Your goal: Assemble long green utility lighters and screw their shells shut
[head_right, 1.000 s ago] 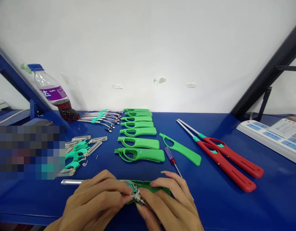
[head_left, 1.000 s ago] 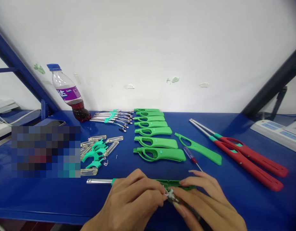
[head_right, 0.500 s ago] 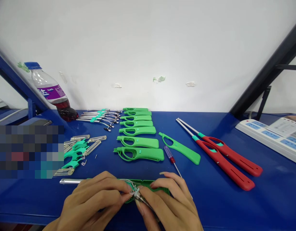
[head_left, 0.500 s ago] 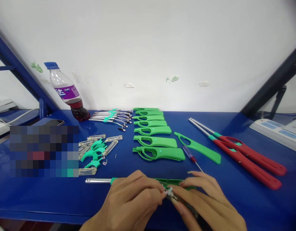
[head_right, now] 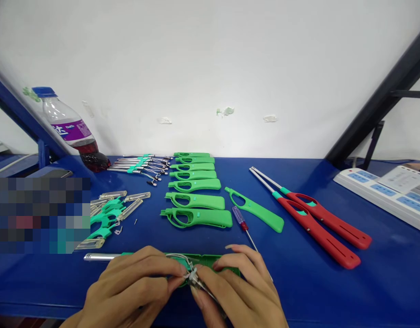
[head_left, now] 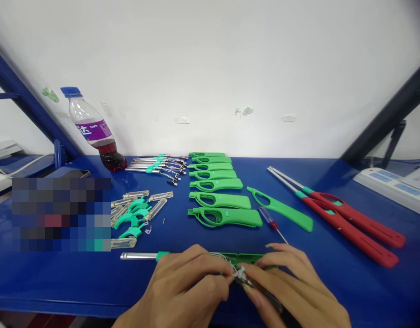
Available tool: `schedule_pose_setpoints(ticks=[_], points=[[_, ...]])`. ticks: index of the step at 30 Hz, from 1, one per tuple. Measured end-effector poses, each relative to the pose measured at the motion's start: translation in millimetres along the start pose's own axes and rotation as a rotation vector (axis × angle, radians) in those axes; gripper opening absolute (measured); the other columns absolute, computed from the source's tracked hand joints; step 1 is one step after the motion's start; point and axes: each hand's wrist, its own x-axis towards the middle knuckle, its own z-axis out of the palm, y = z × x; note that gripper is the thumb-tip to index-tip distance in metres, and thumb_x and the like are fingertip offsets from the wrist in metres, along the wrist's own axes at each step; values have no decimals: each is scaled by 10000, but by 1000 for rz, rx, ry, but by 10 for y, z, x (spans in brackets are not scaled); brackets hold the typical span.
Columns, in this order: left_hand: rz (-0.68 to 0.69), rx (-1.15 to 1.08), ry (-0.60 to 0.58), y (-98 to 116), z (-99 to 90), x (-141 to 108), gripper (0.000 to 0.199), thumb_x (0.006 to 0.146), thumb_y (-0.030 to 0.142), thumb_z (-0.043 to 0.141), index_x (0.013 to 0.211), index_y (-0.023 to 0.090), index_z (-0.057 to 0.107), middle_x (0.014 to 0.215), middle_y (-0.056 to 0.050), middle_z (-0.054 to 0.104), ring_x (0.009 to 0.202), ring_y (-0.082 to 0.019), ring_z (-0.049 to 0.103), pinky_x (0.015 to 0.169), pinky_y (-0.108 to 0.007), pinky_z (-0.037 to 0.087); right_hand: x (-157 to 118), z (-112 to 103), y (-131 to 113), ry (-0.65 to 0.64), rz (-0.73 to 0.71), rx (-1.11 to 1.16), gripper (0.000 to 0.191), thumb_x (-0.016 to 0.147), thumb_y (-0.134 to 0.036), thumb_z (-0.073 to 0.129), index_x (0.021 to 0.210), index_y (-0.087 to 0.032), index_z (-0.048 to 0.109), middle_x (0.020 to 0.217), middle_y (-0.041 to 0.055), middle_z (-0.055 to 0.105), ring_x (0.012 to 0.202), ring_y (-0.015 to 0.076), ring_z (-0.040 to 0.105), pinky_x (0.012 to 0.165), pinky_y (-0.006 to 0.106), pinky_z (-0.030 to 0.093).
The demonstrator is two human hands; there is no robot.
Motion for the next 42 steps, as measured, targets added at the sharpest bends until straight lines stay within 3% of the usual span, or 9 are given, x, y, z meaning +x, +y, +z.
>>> schedule_pose_setpoints(ticks=[13,17,20,28,30,33,35,38,42], points=[[36,25,58,-34,68,-19,388,935,-116,548,754,214,453,847,-6,778,616,-105,591,543,-258,419,-26,-13,24,-73,-35,19,250,968,-203,780,1217,-206,755,847,-16,841,758,175,791,964,376,655],[22,70,44,-17,59,-3,414,959,-85,581,739,220,409,849,14,795,617,-104,670,567,-256,489,-31,-27,50,-97,-46,16,240,980,-242,785,1216,-206,765,901,-8,851,785,174,795,1004,384,649],[7,91,57,14,50,-21,416,996,-47,600,735,219,415,866,28,811,655,-110,735,645,-262,568,-20,-28,54,-131,-43,15,229,985,-270,790,1204,-206,765,930,-7,851,794,171,790,1014,395,655],[57,144,79,-6,110,-111,288,1025,3,572,812,191,618,848,-9,801,632,-131,754,570,-242,575,8,-27,50,-150,-22,34,156,982,-261,784,1135,-230,777,869,-17,816,761,160,776,1018,395,659],[32,135,98,-7,98,-88,294,1017,4,602,793,194,604,840,7,801,623,-125,753,569,-236,569,15,-28,45,-132,-10,52,137,976,-237,778,1112,-233,767,848,-28,815,764,160,773,1017,384,654],[-17,36,75,-25,57,-8,298,1018,13,654,803,200,566,855,34,805,655,-98,751,620,-206,570,11,-20,19,-31,48,60,176,978,-195,755,1146,-241,734,838,-42,817,796,164,773,1009,346,637],[-37,0,49,-50,36,54,213,1026,17,652,920,199,617,888,29,803,723,-103,750,688,-209,584,-8,-12,-2,37,137,34,175,1001,-193,721,1167,-251,716,886,-27,824,844,169,777,944,297,638],[-87,85,35,-70,32,116,197,1020,22,629,1111,189,678,962,-10,787,853,-159,718,787,-279,593,-56,-8,-24,75,332,14,81,1067,-259,629,1122,-263,688,954,0,804,863,158,785,784,210,632],[-124,196,-29,-36,39,112,195,993,46,601,1093,183,697,1002,-56,759,935,-231,660,835,-387,586,-93,-6,-35,100,495,6,129,1120,-298,501,1148,-269,624,934,-14,766,764,117,788,656,142,599]])
